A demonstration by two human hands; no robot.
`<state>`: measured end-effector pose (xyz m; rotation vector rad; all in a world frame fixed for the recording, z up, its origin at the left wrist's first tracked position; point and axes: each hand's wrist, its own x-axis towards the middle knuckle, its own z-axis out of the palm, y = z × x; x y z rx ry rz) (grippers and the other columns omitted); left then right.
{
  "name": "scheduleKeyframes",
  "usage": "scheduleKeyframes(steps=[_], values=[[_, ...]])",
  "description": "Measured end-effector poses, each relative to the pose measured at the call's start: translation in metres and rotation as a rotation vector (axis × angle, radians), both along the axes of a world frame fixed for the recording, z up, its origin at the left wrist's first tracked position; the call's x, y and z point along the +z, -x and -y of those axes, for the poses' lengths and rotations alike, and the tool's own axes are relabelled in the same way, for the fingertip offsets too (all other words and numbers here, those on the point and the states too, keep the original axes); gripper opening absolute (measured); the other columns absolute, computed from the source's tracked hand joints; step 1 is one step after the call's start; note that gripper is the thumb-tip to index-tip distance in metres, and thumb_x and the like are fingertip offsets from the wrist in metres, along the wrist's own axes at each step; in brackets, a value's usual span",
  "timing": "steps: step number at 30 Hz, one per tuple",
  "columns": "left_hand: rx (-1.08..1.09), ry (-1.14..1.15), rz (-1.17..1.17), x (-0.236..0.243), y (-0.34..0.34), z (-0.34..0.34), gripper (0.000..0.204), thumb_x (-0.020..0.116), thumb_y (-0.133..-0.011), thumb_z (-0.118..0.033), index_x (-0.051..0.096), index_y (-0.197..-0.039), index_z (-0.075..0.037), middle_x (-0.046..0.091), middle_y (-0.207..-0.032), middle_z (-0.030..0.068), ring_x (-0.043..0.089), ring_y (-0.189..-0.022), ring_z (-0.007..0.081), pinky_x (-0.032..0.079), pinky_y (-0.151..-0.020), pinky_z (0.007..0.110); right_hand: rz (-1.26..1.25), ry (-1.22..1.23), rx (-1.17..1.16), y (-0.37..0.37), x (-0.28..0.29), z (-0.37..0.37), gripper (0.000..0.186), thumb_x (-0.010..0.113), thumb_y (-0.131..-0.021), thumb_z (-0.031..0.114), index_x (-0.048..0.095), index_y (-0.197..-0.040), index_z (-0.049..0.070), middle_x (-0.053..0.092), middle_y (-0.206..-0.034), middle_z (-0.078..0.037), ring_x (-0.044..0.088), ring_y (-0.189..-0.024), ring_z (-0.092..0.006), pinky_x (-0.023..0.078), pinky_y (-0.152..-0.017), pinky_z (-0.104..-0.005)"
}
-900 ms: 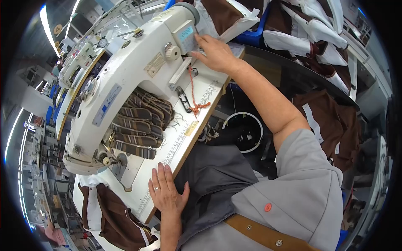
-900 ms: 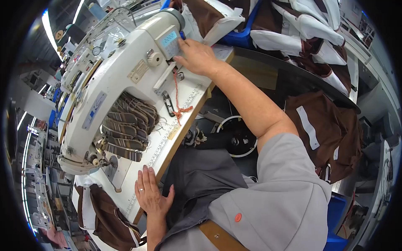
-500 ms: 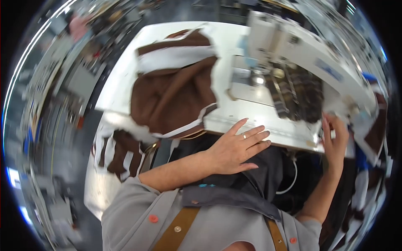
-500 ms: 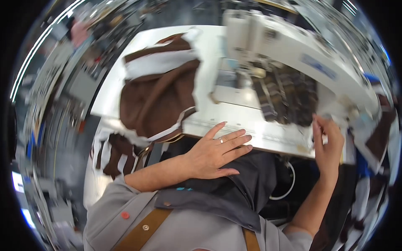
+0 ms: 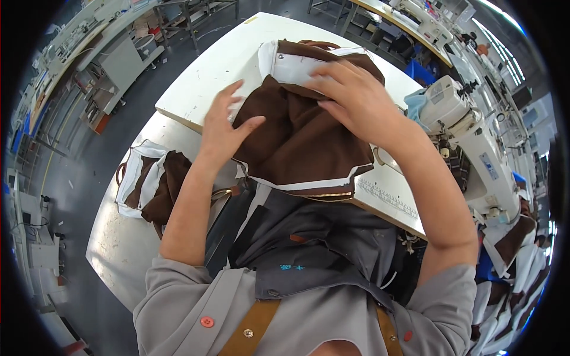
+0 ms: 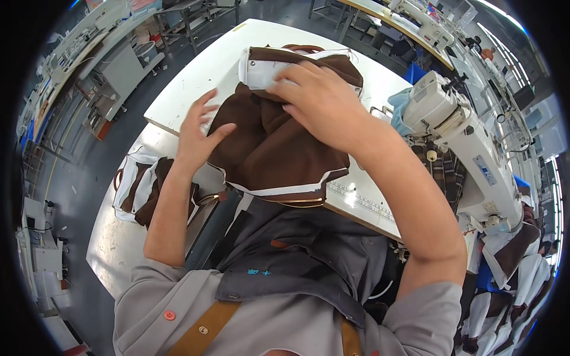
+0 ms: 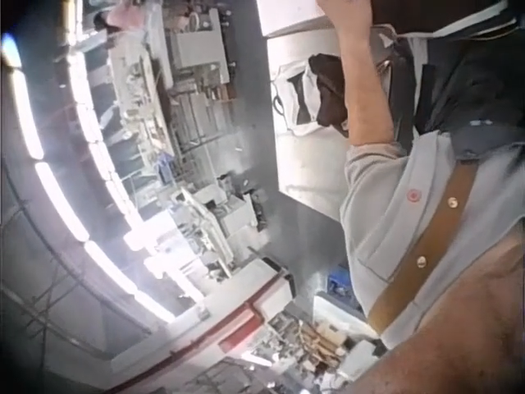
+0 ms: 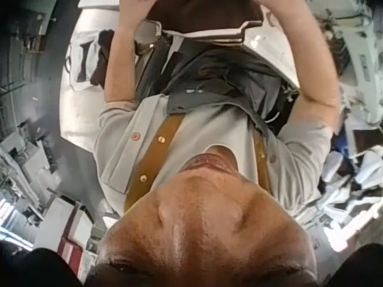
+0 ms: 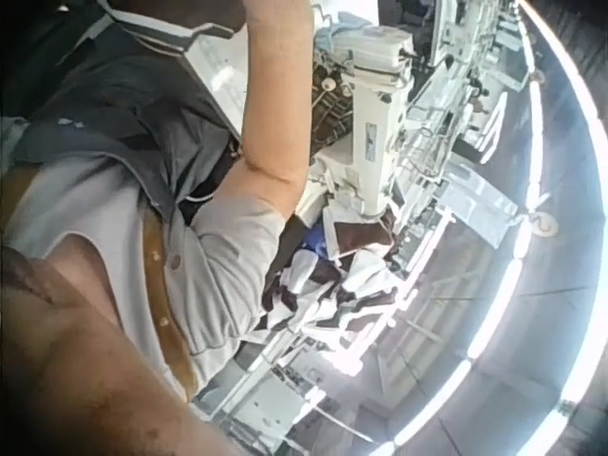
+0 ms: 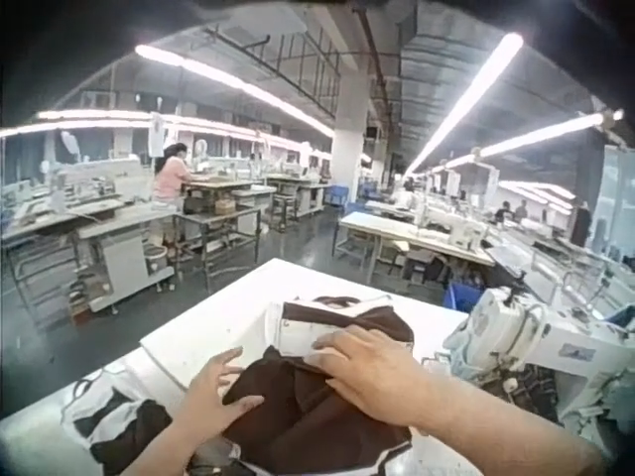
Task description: The recorder uses an industrial sewing machine to stitch together brown fabric and white lining components of bags.
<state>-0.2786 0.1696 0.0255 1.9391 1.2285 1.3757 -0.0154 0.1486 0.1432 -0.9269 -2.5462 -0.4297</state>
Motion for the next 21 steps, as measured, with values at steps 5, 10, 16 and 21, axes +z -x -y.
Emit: scheduleKeyframes(steps=[5,10,16,21], values=[[-0.366,0.274,0.269,-0.012,-0.003,-0.021,0.061,0.072,-0.087,-0.006,0.046,-0.142,0.000,0.061,-0.132,0.0129,0.059,-0.118,0.0206,0.046,-0.102,0.034,0.241,-0.350,0.091,0.045,-0.022,-0.081,0.025,0.057,-0.089,0.014,0.068,-0.111,0.015,0.061,-0.129,-0.002,0.054,-0.126,-0.0202,0.044,-0.104,-0.0369],[-0.768,0.705,0.923,-0.006,0.012,0.015,0.055,0.065,-0.092,-0.004,0.046,-0.143,-0.003,0.062,-0.129,0.0123,0.061,-0.116,0.0177,0.049,-0.102,0.033,0.489,-0.294,0.176,0.046,-0.020,-0.112,0.032,0.058,-0.086,0.014,0.063,-0.117,0.019,0.060,-0.129,0.002,0.051,-0.128,-0.0183,0.036,-0.115,-0.0404],[-0.868,0.871,1.081,-0.009,0.010,0.034,0.053,0.062,-0.095,-0.009,0.044,-0.144,-0.001,0.061,-0.130,0.0117,0.063,-0.114,0.0179,0.051,-0.102,0.033,0.551,-0.306,0.252,0.066,-0.010,-0.125,0.012,0.066,-0.079,0.008,0.072,-0.088,0.014,0.068,-0.104,0.002,0.058,-0.115,-0.0167,0.043,-0.108,-0.0361],[-0.777,0.865,0.851,0.001,0.010,0.014,0.027,0.065,-0.096,-0.013,0.061,-0.122,-0.004,0.069,-0.110,0.0044,0.065,-0.100,0.0112,0.053,-0.089,0.028,0.439,-0.343,0.133,0.079,0.008,-0.136,0.004,0.070,-0.081,0.013,0.072,-0.079,0.011,0.067,-0.078,0.001,0.064,-0.093,-0.0141,0.048,-0.093,-0.0306]])
